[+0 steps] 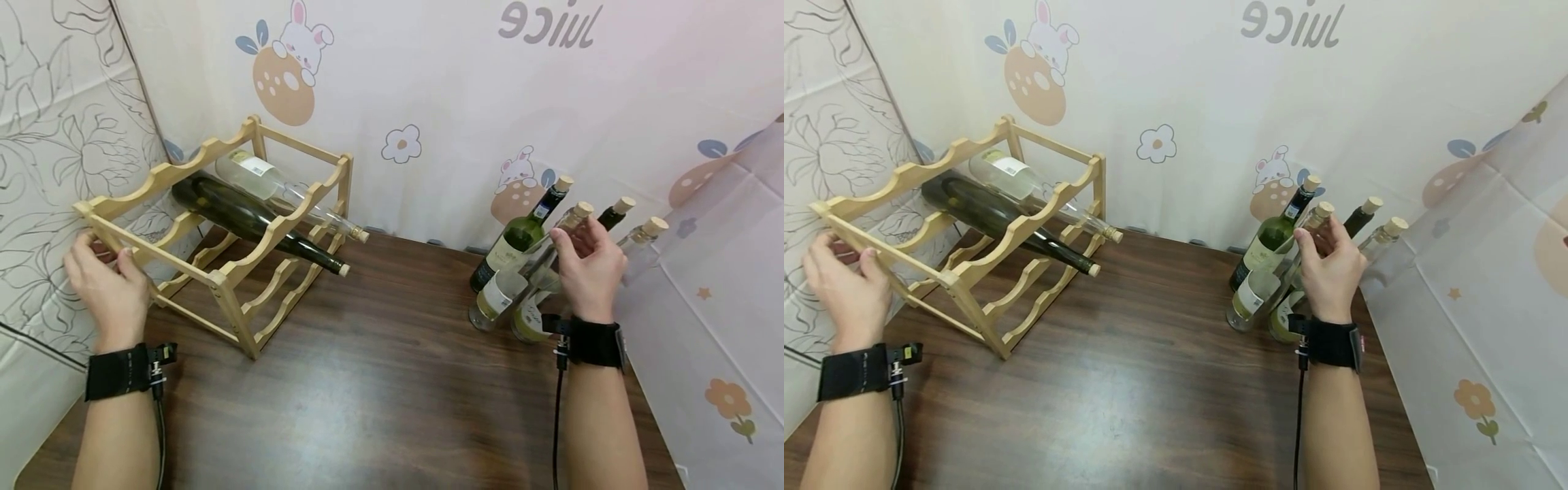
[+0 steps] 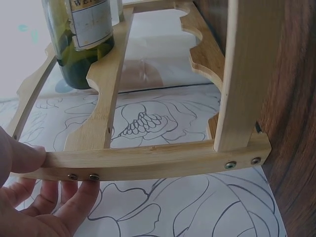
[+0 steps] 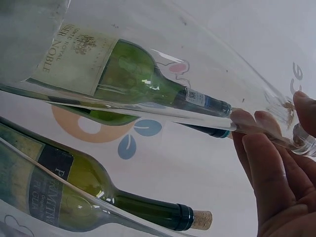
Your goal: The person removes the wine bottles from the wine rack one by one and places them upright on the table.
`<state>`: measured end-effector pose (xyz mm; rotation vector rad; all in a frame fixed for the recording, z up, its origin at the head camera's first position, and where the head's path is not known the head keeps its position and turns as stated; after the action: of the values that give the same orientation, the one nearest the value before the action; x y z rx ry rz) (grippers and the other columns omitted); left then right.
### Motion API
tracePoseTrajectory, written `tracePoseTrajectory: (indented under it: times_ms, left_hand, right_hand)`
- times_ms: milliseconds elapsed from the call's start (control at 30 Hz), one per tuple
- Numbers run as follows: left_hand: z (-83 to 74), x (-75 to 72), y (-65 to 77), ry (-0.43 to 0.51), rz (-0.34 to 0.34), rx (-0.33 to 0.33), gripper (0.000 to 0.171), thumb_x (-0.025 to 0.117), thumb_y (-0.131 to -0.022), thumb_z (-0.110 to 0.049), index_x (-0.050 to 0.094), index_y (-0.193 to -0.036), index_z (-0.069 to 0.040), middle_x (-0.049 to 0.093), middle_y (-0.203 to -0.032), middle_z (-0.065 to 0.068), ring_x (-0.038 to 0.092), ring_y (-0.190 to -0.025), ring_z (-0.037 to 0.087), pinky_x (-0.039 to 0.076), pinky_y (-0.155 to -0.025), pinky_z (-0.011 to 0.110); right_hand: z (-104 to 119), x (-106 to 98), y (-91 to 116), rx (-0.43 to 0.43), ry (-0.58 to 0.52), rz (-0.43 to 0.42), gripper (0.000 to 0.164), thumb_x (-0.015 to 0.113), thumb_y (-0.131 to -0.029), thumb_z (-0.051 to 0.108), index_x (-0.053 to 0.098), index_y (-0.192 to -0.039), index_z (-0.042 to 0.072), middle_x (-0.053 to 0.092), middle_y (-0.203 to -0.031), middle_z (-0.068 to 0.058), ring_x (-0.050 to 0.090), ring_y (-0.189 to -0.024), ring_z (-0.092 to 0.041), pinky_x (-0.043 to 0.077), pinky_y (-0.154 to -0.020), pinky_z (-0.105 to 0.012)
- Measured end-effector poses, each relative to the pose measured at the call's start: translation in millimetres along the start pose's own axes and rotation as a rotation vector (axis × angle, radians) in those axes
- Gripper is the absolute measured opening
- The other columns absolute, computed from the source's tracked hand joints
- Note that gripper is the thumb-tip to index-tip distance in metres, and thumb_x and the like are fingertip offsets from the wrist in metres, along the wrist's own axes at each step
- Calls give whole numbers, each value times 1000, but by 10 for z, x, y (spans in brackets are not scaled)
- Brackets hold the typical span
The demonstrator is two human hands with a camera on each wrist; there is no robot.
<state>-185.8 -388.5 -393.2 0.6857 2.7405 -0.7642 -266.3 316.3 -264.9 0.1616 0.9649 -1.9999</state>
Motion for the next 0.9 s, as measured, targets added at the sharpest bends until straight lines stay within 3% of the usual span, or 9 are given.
tracePoseTrajectory:
  times_ms: [133, 233, 333, 500, 600, 700, 800, 900]
  left_hand:
    - [4, 21, -5, -8, 21, -20, 42, 54, -104, -10, 50, -146, -7, 40, -124, -16, 47, -132, 25, 38, -117, 32]
    - [-9, 8, 2, -3, 21, -18, 42, 53, -104, -11, 51, -146, -10, 47, -124, -11, 52, -129, 29, 40, -116, 35]
    - [-32, -17, 6, -2, 8, 3, 40, 55, -104, -11, 54, -143, -12, 49, -115, -17, 57, -114, 16, 44, -109, 28]
    - [-50, -33, 7, 3, 13, 30, 39, 57, -102, -10, 58, -141, -13, 45, -109, -25, 46, -97, -10, 46, -94, 8]
    - [-37, -45, 7, 22, 25, 22, 40, 59, -102, -10, 59, -141, -14, 45, -108, -27, 47, -94, -15, 50, -92, 6]
    - [-31, -73, 1, 35, 19, 25, 40, 62, -101, -9, 60, -140, -13, 45, -106, -29, 47, -92, -17, 50, -91, 6]
    - [-35, -99, -8, 28, 5, 32, 40, 64, -99, -9, 62, -139, -14, 54, -110, -24, 46, -92, -18, 49, -90, 5]
    - [-37, -111, -16, 11, -9, 30, 40, 67, -99, -10, 62, -138, -14, 63, -119, -11, 45, -93, -18, 48, -91, 6]
  right_hand:
    - [34, 4, 17, -5, 27, 0, 39, 74, -99, 31, 72, -130, 8, 78, -115, -10, 57, -91, 25, 54, -91, -9]
    - [44, 11, 26, -8, 41, 9, 39, 73, -100, 32, 72, -131, 9, 76, -121, -21, 55, -91, 26, 54, -91, -9]
    - [41, 4, 33, 1, 45, 20, 40, 72, -100, 33, 70, -134, 10, 75, -124, -21, 57, -93, 25, 54, -91, -9]
    - [11, -56, 64, 39, 65, 28, 51, 72, -100, 34, 63, -145, 13, 74, -131, -19, 65, -102, 15, 56, -95, -13]
    - [2, -62, 86, 54, 95, 53, 58, 70, -101, 34, 55, -153, 14, 71, -137, -17, 71, -117, -5, 56, -102, -21]
    - [3, -47, 92, 63, 98, 73, 61, 68, -102, 34, 50, -157, 16, 68, -142, -16, 69, -129, -26, 56, -107, -28]
    - [21, -61, 90, 71, 76, 58, 60, 68, -102, 31, 49, -157, 19, 66, -144, -15, 66, -132, -28, 55, -108, -28]
    - [96, -147, 121, 44, 12, -52, 55, 71, -100, 21, 56, -153, 19, 67, -143, -12, 66, -131, -20, 56, -106, -25]
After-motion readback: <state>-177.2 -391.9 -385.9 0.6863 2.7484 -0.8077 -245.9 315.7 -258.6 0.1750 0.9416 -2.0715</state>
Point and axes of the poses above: each hand's wrist, its own y-axis away from the middle knuckle, its own x-axis out of the palm, z = x × y, the point moved 8 cm from there along -y, towards the middle knuckle
